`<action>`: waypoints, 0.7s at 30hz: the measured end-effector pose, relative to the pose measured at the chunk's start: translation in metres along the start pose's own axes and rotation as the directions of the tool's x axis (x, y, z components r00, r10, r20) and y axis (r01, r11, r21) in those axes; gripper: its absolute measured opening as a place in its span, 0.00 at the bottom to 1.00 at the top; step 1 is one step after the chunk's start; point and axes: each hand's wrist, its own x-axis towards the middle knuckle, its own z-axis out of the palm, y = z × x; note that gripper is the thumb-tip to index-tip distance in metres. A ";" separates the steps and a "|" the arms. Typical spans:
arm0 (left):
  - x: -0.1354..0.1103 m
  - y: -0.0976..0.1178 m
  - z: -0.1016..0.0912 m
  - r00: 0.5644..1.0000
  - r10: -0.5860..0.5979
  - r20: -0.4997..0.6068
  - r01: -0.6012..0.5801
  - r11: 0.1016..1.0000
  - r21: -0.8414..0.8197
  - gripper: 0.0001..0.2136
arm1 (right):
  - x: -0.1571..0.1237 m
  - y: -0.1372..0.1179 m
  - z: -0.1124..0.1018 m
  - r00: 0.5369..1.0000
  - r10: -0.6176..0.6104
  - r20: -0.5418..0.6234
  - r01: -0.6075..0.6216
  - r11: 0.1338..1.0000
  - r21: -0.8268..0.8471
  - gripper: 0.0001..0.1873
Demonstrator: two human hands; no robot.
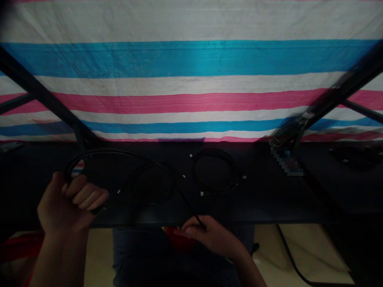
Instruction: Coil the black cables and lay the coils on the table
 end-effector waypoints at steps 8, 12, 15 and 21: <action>-0.002 -0.048 0.015 0.993 -0.117 -0.008 0.112 0.967 -0.227 0.29 | -0.005 -0.004 0.030 0.999 -0.037 -0.018 0.039 0.990 0.135 0.34; -0.008 -0.102 0.023 0.954 -0.298 0.035 0.292 0.894 -0.340 0.26 | 0.008 -0.030 0.052 0.935 -0.217 -0.279 0.304 0.896 0.323 0.37; -0.021 -0.136 0.023 0.897 -0.437 0.065 0.426 0.816 -0.390 0.26 | 0.016 -0.045 0.060 0.842 -0.305 -0.444 0.473 0.815 0.336 0.31; -0.065 -0.185 0.008 0.745 -0.665 0.057 0.646 0.697 -0.312 0.20 | 0.014 -0.062 0.066 0.884 -0.274 -0.380 0.351 0.925 0.148 0.31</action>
